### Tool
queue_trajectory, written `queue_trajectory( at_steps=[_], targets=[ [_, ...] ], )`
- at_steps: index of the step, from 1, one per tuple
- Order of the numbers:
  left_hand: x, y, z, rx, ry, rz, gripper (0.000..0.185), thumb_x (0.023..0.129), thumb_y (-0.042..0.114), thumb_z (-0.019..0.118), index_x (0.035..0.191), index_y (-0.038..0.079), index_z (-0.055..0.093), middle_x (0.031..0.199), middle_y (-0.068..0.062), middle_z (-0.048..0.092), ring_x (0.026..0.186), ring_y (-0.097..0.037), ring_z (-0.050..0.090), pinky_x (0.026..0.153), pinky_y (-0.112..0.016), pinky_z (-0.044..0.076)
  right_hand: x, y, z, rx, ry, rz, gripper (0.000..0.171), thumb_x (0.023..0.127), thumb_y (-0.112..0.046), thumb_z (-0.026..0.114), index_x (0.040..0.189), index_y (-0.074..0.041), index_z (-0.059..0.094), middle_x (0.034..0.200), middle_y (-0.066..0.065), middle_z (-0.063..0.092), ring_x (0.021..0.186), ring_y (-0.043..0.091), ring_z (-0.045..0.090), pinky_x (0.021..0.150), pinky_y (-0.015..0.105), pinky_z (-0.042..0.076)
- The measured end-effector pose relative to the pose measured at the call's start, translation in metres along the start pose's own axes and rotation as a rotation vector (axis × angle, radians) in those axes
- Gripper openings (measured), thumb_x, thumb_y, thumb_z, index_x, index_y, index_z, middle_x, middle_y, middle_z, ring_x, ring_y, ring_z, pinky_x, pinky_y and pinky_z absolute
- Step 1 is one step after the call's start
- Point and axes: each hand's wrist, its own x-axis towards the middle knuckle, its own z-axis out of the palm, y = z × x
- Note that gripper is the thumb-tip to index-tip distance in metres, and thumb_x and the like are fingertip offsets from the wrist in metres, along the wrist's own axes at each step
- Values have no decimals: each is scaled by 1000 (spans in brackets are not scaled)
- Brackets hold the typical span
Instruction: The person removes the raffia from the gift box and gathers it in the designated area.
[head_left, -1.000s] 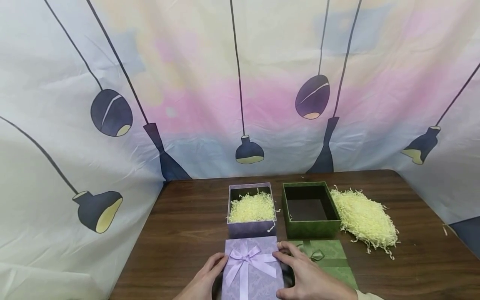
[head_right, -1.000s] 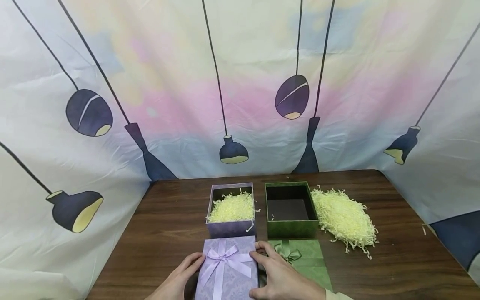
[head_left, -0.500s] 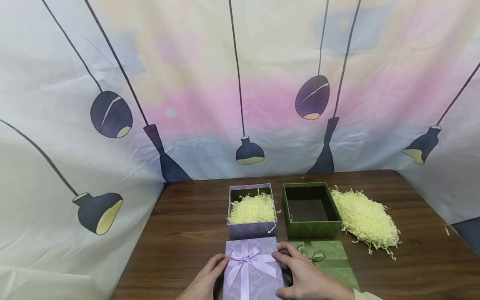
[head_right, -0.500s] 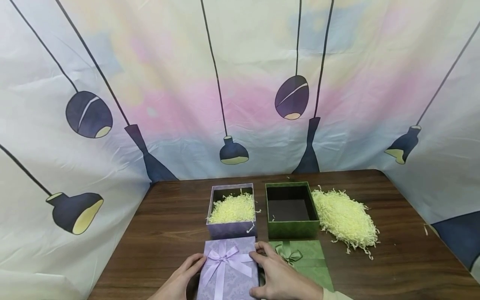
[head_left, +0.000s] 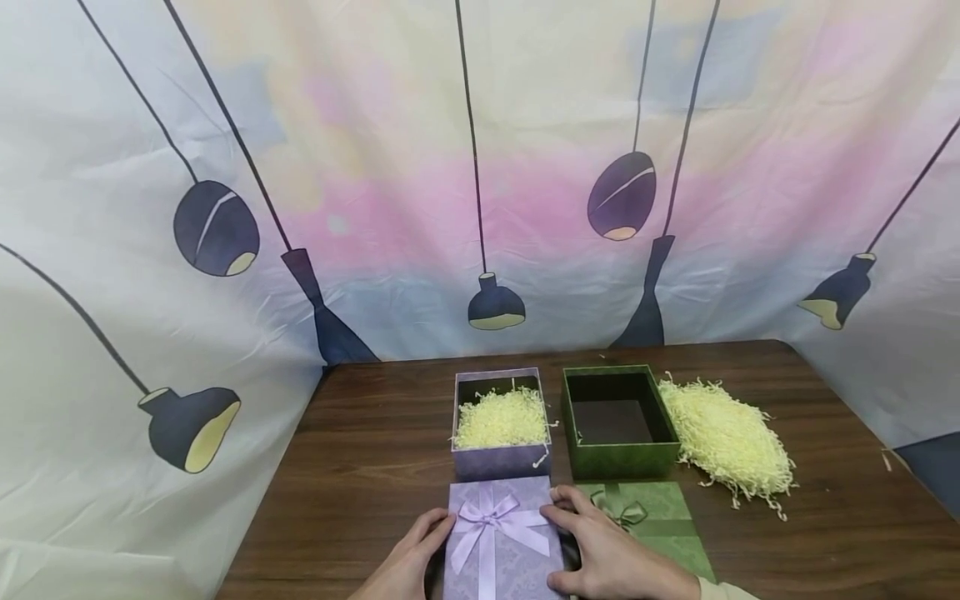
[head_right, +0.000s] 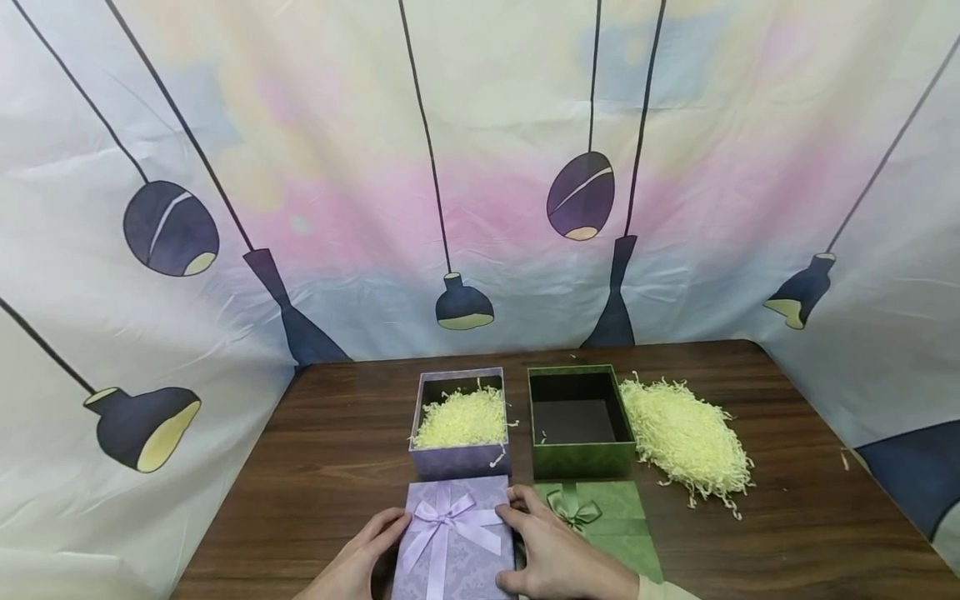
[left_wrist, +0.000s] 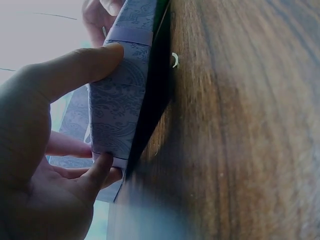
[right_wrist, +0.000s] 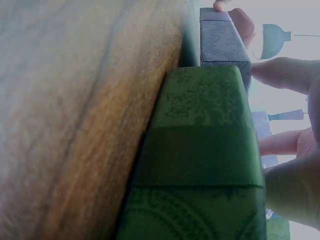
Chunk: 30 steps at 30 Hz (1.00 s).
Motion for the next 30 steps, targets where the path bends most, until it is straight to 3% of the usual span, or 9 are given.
queue_trajectory(
  at_steps=[11, 20, 26, 30],
  targets=[
    [2, 1, 0, -44, -57, -80, 107, 53, 48, 93, 130, -14, 52, 125, -23, 50, 107, -25, 56, 86, -27, 54, 1, 2, 1, -48, 22, -19, 76, 69, -37, 82, 132, -2, 58, 140, 11, 42, 119, 24, 53, 98, 41, 49],
    [0, -5, 13, 46, 81, 77, 106, 46, 46, 95, 126, -11, 54, 121, -20, 48, 103, -26, 52, 93, -11, 42, 3, 2, -1, -9, -46, 16, 75, 73, -38, 79, 135, -2, 56, 141, 11, 41, 120, 25, 51, 95, 39, 51],
    [-1, -3, 14, 17, 58, 63, 103, 53, 45, 94, 130, -10, 52, 123, -20, 45, 105, -27, 51, 84, -23, 51, 5, -1, -1, -6, -67, 32, 76, 74, -38, 80, 136, -2, 55, 141, 9, 41, 119, 23, 51, 93, 37, 52],
    [-3, -3, 14, 45, 49, 55, 100, 58, 50, 90, 129, -9, 52, 123, -20, 45, 104, -27, 51, 87, -19, 49, 7, -5, 0, -22, -83, 47, 77, 74, -39, 80, 137, -2, 54, 140, 11, 41, 117, 24, 52, 92, 38, 53]
  ],
)
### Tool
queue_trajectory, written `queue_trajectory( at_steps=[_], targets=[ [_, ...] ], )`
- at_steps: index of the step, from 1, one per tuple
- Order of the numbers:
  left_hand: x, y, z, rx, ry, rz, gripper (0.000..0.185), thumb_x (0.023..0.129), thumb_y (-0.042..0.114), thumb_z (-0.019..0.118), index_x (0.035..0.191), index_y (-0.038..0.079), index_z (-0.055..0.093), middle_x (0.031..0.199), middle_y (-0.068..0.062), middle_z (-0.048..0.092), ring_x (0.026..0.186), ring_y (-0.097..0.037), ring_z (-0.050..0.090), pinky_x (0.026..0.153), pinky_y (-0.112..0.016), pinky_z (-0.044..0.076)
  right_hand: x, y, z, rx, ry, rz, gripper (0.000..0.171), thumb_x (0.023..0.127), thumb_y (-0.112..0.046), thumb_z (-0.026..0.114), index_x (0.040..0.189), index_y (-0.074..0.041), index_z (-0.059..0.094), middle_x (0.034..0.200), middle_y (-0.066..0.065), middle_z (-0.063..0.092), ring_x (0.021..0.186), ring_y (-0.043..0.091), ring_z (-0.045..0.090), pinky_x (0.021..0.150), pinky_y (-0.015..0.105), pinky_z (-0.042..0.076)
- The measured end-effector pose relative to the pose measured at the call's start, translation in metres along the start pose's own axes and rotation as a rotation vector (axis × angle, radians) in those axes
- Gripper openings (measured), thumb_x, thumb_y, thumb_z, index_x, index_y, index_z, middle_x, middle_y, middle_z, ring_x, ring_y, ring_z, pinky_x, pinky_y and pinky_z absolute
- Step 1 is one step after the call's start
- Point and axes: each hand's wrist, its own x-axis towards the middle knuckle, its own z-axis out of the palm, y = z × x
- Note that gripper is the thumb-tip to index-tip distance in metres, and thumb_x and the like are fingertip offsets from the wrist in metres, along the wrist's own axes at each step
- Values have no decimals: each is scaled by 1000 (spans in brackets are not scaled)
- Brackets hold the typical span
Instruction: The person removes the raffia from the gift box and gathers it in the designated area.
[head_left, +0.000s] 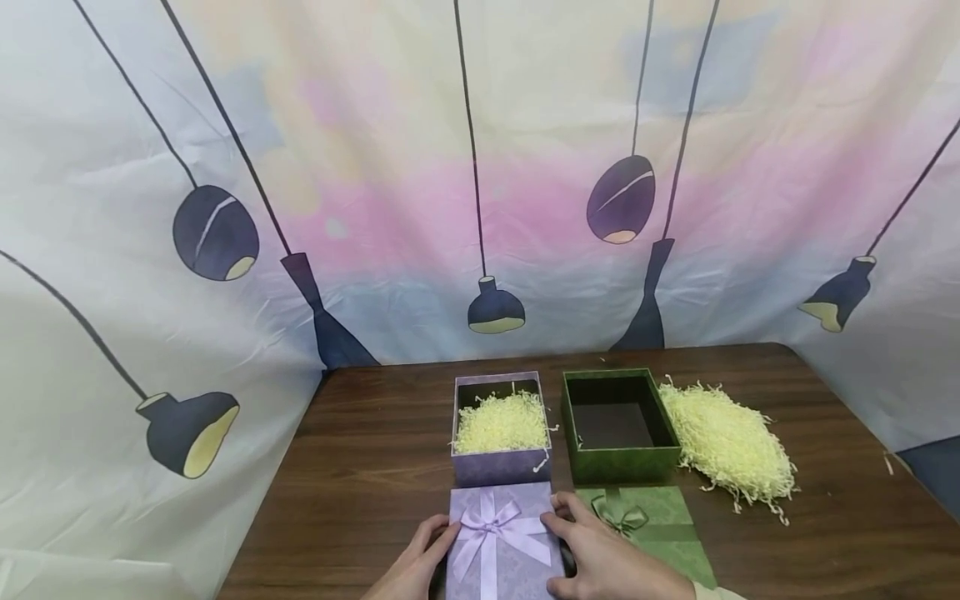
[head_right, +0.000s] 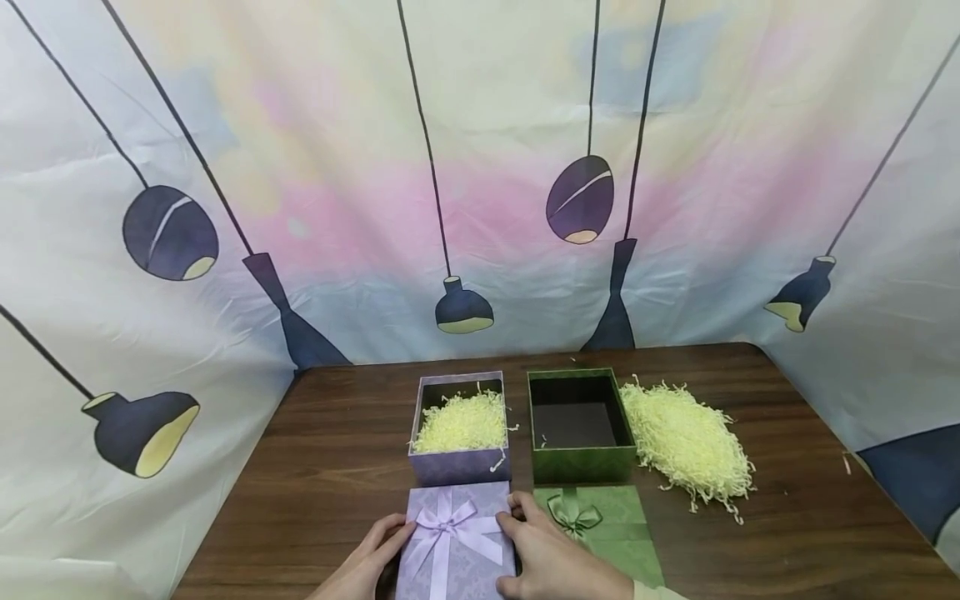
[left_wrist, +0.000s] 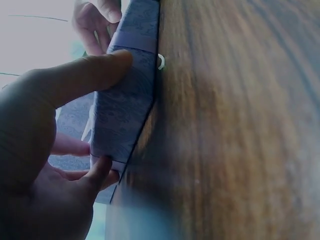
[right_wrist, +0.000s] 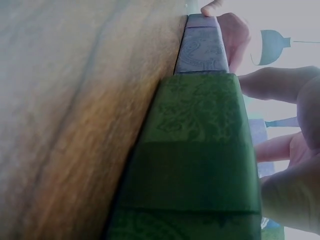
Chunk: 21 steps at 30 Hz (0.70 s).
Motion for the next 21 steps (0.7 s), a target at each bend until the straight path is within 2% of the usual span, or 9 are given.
queue_trajectory(
  at_steps=[5, 10, 12, 17, 19, 21],
  targets=[
    [-1, 2, -1, 17, -13, -11, 97, 63, 55, 86, 129, -9, 52, 122, -20, 45, 104, -27, 52, 85, -20, 50, 1, -4, 0, -22, -11, 16, 78, 73, -39, 81, 135, -2, 55, 139, 13, 42, 117, 26, 52, 91, 41, 53],
    [6, 7, -10, -23, -91, -59, 100, 66, 56, 84, 131, -11, 49, 125, -21, 44, 105, -28, 53, 82, -27, 54, 1, -3, 0, -95, 55, -21, 73, 70, -36, 82, 129, -2, 59, 136, 15, 45, 116, 27, 53, 94, 45, 51],
    [10, 11, -15, -44, -142, -119, 97, 70, 57, 80, 132, -11, 50, 125, -20, 44, 105, -28, 54, 82, -28, 54, 1, -3, 0, -123, 68, -35, 70, 70, -37, 81, 128, -3, 60, 135, 16, 45, 117, 27, 51, 95, 45, 51],
    [16, 22, -21, -101, -271, -321, 88, 79, 58, 72, 132, -8, 52, 127, -18, 46, 105, -28, 56, 80, -29, 55, 1, -2, -1, -145, 64, -62, 70, 71, -38, 81, 127, -2, 60, 136, 17, 47, 120, 30, 51, 95, 47, 50],
    [17, 24, -21, -115, -289, -363, 87, 79, 57, 73, 132, -8, 52, 128, -18, 46, 106, -29, 56, 81, -30, 55, 2, -2, -4, -150, 84, -82, 71, 71, -37, 81, 128, 0, 59, 135, 18, 49, 119, 30, 52, 96, 49, 50],
    [18, 24, -21, -114, -291, -374, 87, 78, 56, 75, 131, -9, 52, 128, -19, 46, 106, -29, 56, 82, -31, 55, 2, -1, -10, -157, 122, -117, 72, 71, -36, 81, 129, 0, 59, 133, 17, 52, 118, 29, 54, 95, 49, 51]
  ],
)
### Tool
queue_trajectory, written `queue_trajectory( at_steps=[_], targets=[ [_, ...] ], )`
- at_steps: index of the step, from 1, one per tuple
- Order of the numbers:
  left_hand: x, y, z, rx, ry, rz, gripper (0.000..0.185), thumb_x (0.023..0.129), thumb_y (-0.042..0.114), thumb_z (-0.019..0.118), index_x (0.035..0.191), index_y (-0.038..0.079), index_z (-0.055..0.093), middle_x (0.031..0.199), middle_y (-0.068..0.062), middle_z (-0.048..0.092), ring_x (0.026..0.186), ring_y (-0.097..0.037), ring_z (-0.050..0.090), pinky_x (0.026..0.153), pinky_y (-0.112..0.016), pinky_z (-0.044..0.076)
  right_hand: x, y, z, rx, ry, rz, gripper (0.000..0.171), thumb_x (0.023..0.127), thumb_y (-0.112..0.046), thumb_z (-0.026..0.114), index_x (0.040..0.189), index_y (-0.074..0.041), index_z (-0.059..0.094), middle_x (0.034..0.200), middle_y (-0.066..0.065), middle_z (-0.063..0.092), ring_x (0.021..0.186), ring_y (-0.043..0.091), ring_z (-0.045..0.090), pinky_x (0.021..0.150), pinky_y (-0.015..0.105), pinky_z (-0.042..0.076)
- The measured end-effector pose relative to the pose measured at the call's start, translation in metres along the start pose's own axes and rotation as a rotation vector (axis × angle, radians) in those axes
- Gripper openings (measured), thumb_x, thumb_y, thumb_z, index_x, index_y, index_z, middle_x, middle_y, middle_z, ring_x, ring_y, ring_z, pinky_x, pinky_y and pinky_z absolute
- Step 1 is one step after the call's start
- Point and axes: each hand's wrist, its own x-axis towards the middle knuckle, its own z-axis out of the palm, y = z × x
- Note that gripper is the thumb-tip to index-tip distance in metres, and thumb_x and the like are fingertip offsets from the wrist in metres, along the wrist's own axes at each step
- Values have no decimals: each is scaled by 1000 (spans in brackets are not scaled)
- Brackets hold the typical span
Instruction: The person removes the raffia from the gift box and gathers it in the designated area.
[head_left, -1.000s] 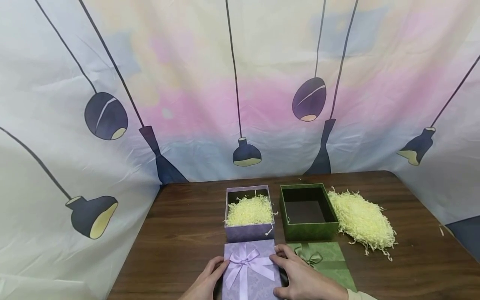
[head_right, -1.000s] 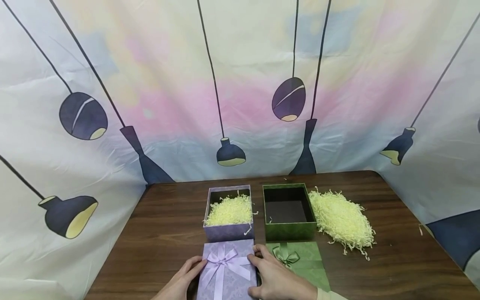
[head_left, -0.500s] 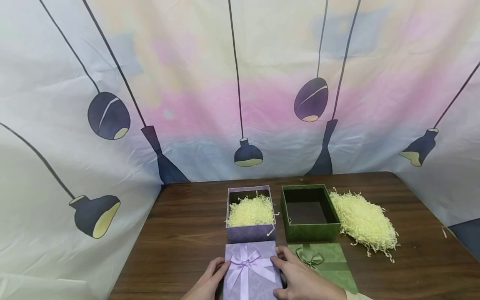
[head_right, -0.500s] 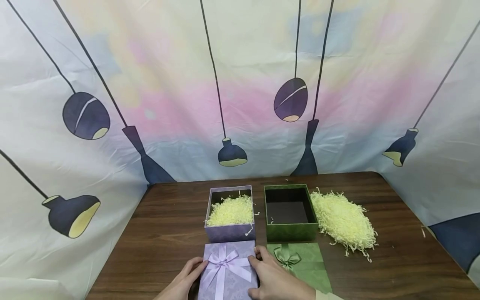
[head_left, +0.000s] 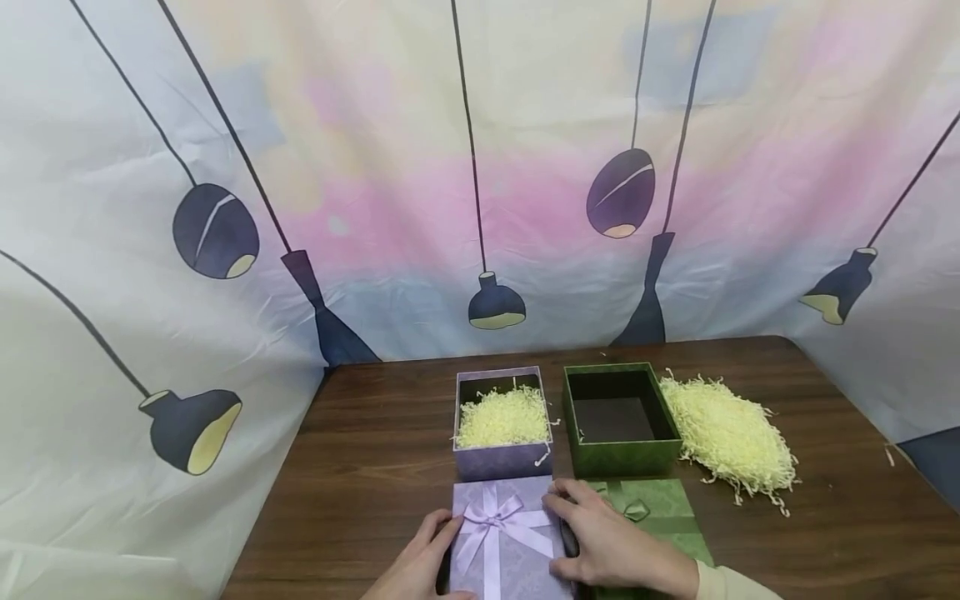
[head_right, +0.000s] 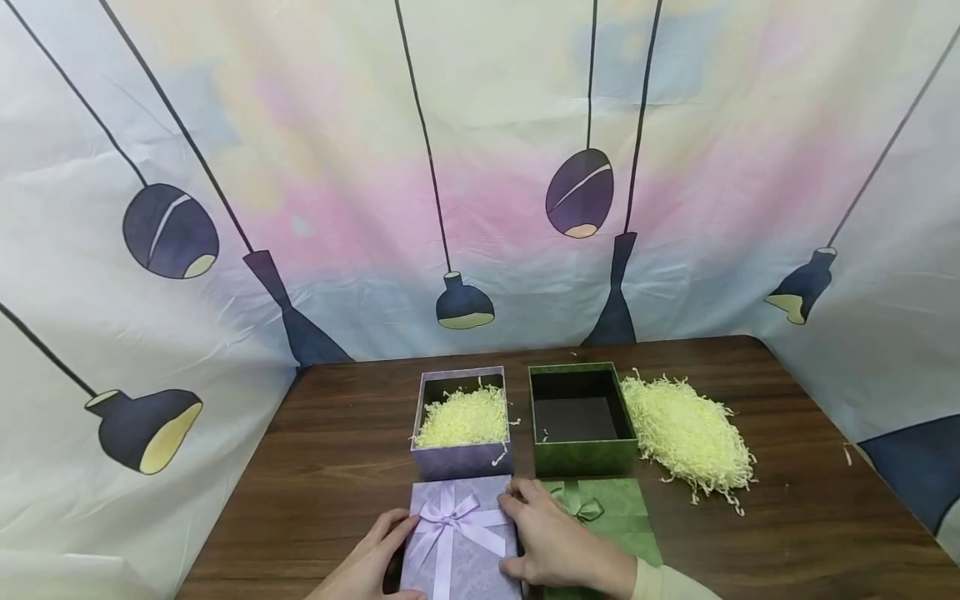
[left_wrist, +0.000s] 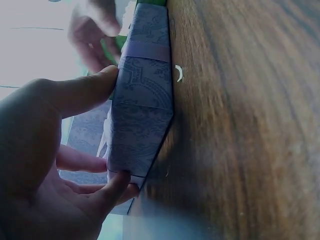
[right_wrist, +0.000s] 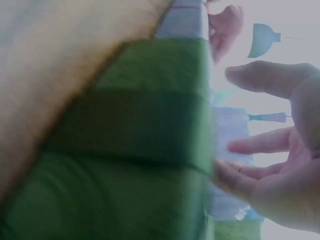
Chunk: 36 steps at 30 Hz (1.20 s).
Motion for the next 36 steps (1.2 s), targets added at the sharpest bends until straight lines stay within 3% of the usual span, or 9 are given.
queue_trajectory(
  at_steps=[6, 9, 18, 25, 30, 36],
  targets=[
    [1, -1, 1, -6, 4, 4, 87, 78, 56, 74, 131, -9, 52, 127, -18, 47, 106, -29, 56, 83, -31, 54, 11, 18, -22, 112, 170, -214, 58, 73, -27, 83, 124, -8, 62, 123, 3, 62, 109, 17, 61, 90, 38, 54],
    [-1, -3, 3, -9, 22, 21, 87, 79, 57, 74, 131, -9, 53, 126, -19, 47, 106, -29, 56, 82, -31, 54, 18, 29, -32, 181, 215, -286, 55, 75, -22, 83, 124, -12, 61, 121, 1, 63, 105, 15, 63, 87, 32, 55],
    [-4, -5, 12, 54, 148, 101, 85, 76, 59, 75, 127, -7, 57, 120, -18, 51, 101, -27, 58, 79, -30, 55, 39, 48, -52, 225, 223, -244, 62, 77, -28, 81, 130, -5, 57, 124, 5, 62, 100, 13, 65, 87, 33, 55],
    [-2, -2, 7, 29, 102, 62, 86, 78, 58, 74, 130, -8, 54, 123, -18, 49, 104, -27, 57, 82, -30, 55, 64, 59, -63, 179, 290, -215, 65, 74, -30, 83, 132, -13, 58, 133, 3, 56, 116, 21, 60, 93, 41, 52],
    [-4, -2, 9, 44, 147, 98, 85, 76, 56, 77, 127, -8, 56, 121, -18, 50, 101, -27, 57, 81, -30, 55, 78, 67, -68, 203, 250, -198, 66, 75, -30, 82, 132, -10, 57, 133, 8, 55, 110, 24, 62, 90, 40, 53],
    [-4, -3, 8, 27, 115, 73, 86, 76, 57, 76, 129, -7, 55, 123, -17, 49, 104, -27, 56, 83, -30, 54, 89, 76, -69, 186, 226, -185, 67, 74, -28, 83, 132, -7, 57, 132, 10, 56, 109, 26, 63, 89, 41, 54]
  ],
)
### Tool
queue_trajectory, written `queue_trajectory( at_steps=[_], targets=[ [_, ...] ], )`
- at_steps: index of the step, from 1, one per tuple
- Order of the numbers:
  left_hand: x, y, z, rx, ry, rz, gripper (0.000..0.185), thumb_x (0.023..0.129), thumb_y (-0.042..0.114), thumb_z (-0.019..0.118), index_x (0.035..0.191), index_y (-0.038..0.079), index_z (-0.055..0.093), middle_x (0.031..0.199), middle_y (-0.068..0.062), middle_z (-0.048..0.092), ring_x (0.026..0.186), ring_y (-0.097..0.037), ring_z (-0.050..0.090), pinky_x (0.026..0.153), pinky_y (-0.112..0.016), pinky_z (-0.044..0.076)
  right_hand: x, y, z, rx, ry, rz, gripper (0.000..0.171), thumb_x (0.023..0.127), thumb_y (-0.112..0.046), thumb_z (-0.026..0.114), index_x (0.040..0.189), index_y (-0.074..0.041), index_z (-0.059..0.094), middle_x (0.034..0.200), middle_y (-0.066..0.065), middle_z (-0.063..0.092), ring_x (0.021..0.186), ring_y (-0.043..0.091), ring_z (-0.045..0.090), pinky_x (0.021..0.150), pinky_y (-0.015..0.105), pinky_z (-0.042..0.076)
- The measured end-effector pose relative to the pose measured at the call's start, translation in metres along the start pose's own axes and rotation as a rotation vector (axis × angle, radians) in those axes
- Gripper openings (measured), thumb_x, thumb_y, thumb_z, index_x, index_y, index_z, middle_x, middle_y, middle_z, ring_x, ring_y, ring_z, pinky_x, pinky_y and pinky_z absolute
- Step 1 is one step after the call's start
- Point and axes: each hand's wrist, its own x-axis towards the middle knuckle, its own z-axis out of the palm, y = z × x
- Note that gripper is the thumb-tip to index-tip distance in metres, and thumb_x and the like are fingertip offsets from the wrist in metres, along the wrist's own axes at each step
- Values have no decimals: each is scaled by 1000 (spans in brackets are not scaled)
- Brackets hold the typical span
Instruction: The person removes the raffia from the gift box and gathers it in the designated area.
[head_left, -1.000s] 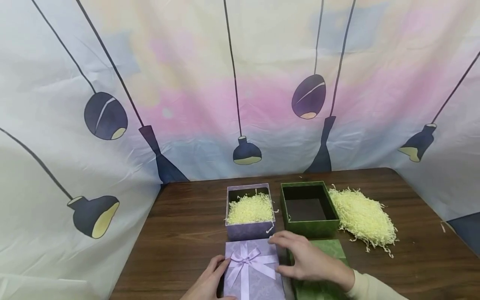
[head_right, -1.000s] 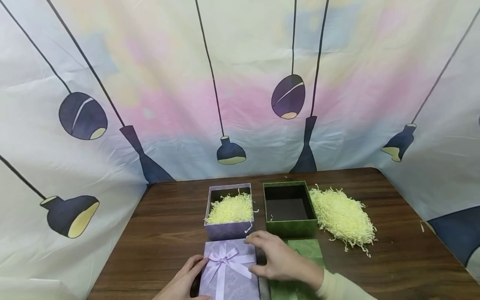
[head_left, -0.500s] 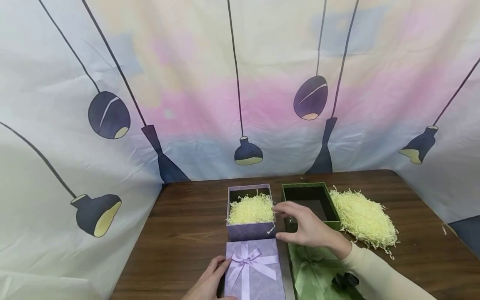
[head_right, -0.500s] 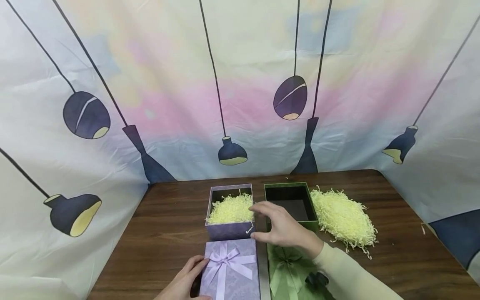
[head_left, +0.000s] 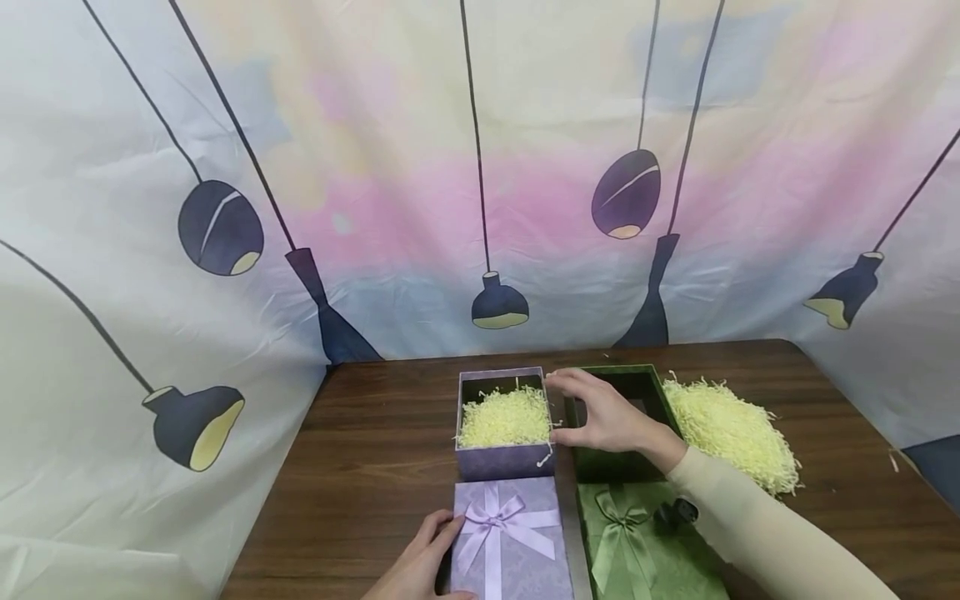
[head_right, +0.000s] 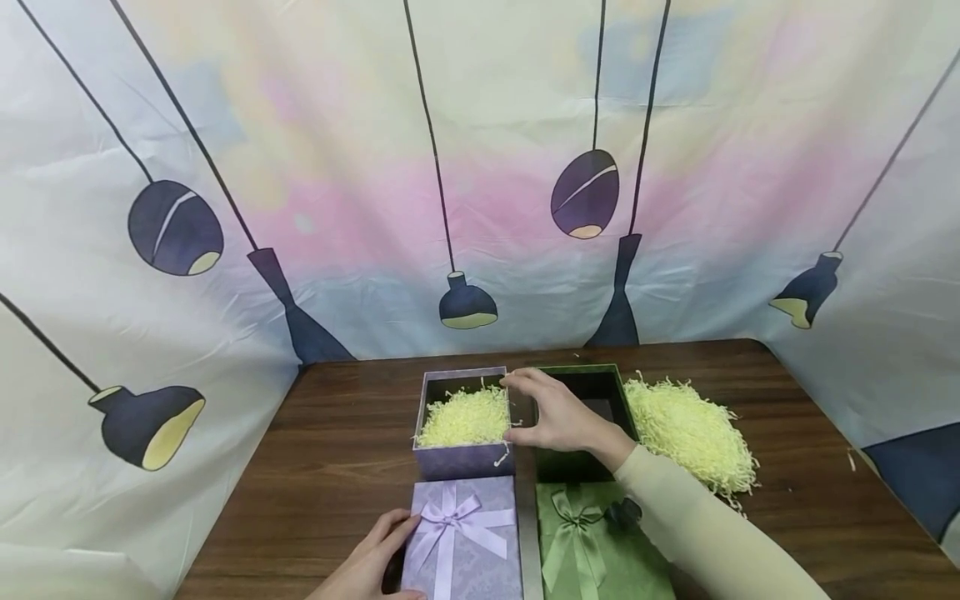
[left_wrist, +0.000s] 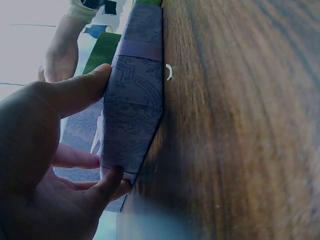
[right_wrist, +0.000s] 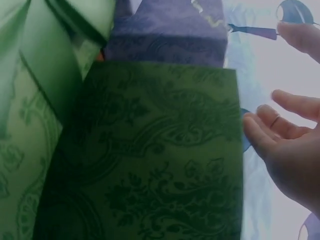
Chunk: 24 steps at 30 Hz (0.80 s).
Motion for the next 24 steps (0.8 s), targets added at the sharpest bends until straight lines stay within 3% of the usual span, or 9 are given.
queue_trajectory(
  at_steps=[6, 13, 19, 24],
  targets=[
    [0, 1, -1, -11, -29, -18, 86, 77, 56, 76, 130, -8, 54, 124, -18, 49, 105, -27, 56, 83, -30, 54, 5, 7, -1, 2, -52, 31, 69, 76, -28, 81, 135, -6, 55, 133, 12, 55, 108, 29, 63, 89, 44, 53],
    [5, 4, -4, -51, -109, -78, 87, 79, 54, 75, 134, -9, 51, 128, -17, 46, 108, -28, 55, 86, -32, 54, 12, 17, 0, 2, -120, 98, 71, 78, -31, 79, 139, -5, 51, 134, 12, 54, 109, 31, 64, 91, 46, 52],
    [3, 2, -3, -11, -53, -28, 86, 77, 54, 76, 131, -9, 53, 125, -17, 48, 105, -28, 56, 84, -31, 55, 18, 22, 3, 19, -182, 106, 78, 78, -34, 78, 142, -2, 47, 138, 14, 51, 112, 31, 63, 94, 46, 51],
    [2, 2, -3, -17, -54, -32, 86, 78, 55, 76, 132, -8, 52, 125, -17, 48, 105, -27, 56, 83, -31, 55, 21, 25, 2, 40, -261, 115, 83, 78, -33, 78, 144, 2, 42, 140, 19, 47, 112, 32, 63, 96, 46, 51]
  ],
)
